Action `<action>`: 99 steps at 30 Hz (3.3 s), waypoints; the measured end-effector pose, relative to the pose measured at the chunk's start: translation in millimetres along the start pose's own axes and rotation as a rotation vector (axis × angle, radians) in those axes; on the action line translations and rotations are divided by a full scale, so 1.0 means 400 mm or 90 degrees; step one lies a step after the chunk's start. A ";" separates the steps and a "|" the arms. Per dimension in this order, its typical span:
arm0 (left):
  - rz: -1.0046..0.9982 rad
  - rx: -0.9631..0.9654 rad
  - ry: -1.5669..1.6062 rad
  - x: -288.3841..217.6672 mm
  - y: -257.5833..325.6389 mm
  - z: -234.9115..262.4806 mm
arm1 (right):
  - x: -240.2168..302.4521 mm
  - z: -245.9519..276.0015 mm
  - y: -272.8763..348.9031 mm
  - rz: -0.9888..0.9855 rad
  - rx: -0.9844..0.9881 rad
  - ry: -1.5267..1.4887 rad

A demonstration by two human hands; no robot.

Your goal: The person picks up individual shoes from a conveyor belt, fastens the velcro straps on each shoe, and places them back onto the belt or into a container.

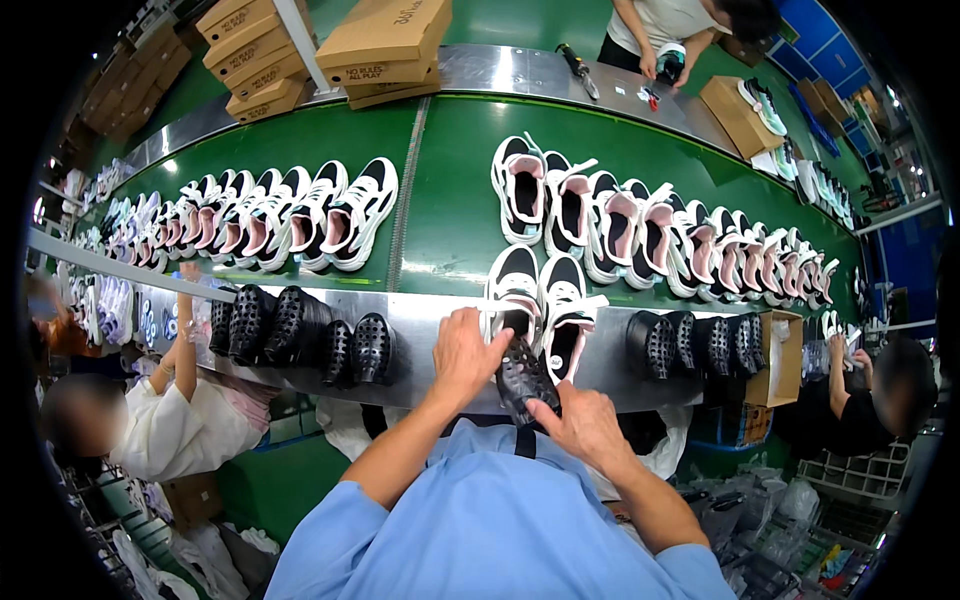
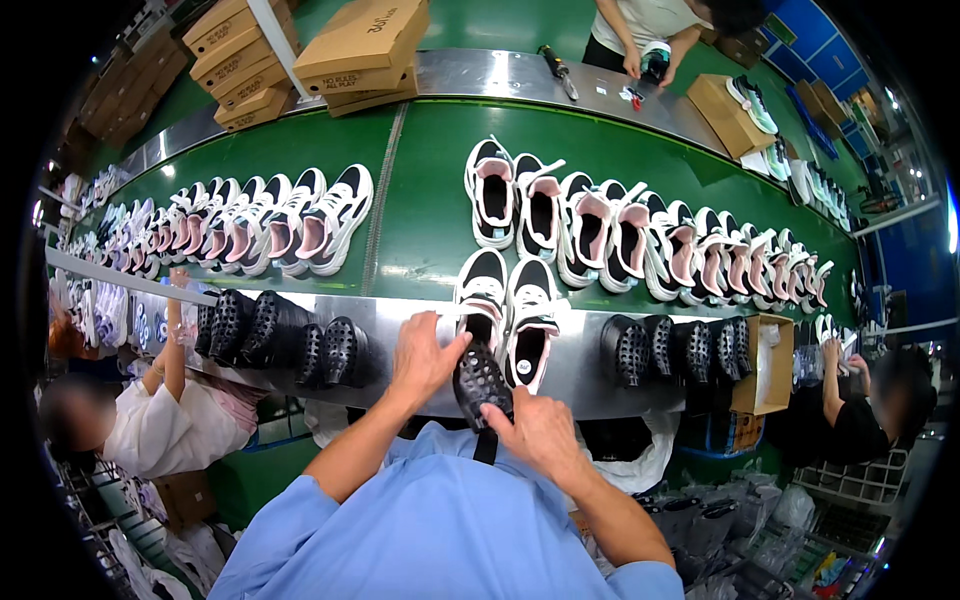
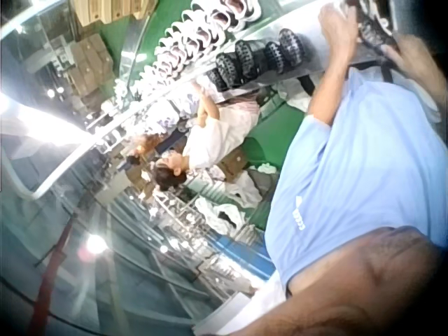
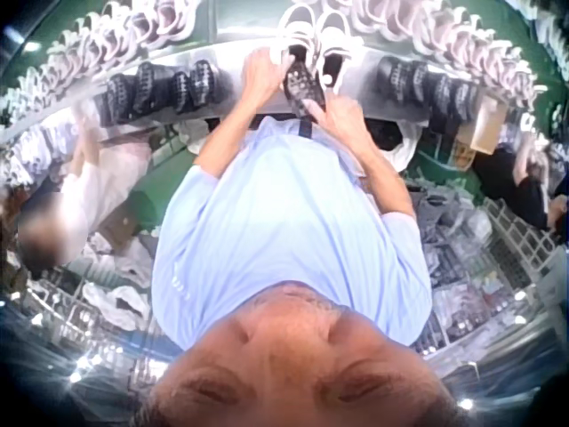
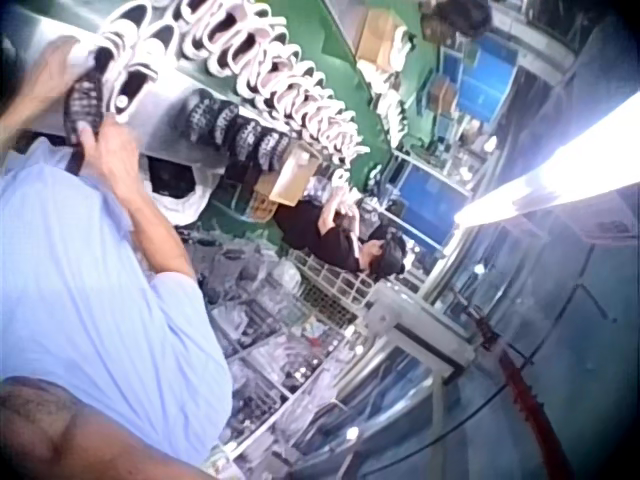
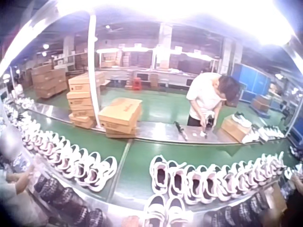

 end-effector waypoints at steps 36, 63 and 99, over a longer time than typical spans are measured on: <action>-0.248 0.231 -0.009 -0.119 0.197 -0.184 | -0.224 -0.090 -0.145 -0.008 -0.218 -0.088; -0.358 0.004 -0.303 -0.113 -0.366 -0.041 | -0.379 0.221 -0.573 -0.113 -0.269 0.330; -0.225 0.087 -0.111 -0.274 -0.164 -0.237 | -1.113 0.459 0.358 -0.600 -0.413 0.227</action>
Point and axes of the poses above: each hand's wrist, its own y-axis away from the middle knuckle, its own z-axis out of the back of the hand, x = y × z, the point moved 10 cm from there along -y, towards the middle knuckle, and after that the axes turned 1 degree about -x, right-handed, at the moved point
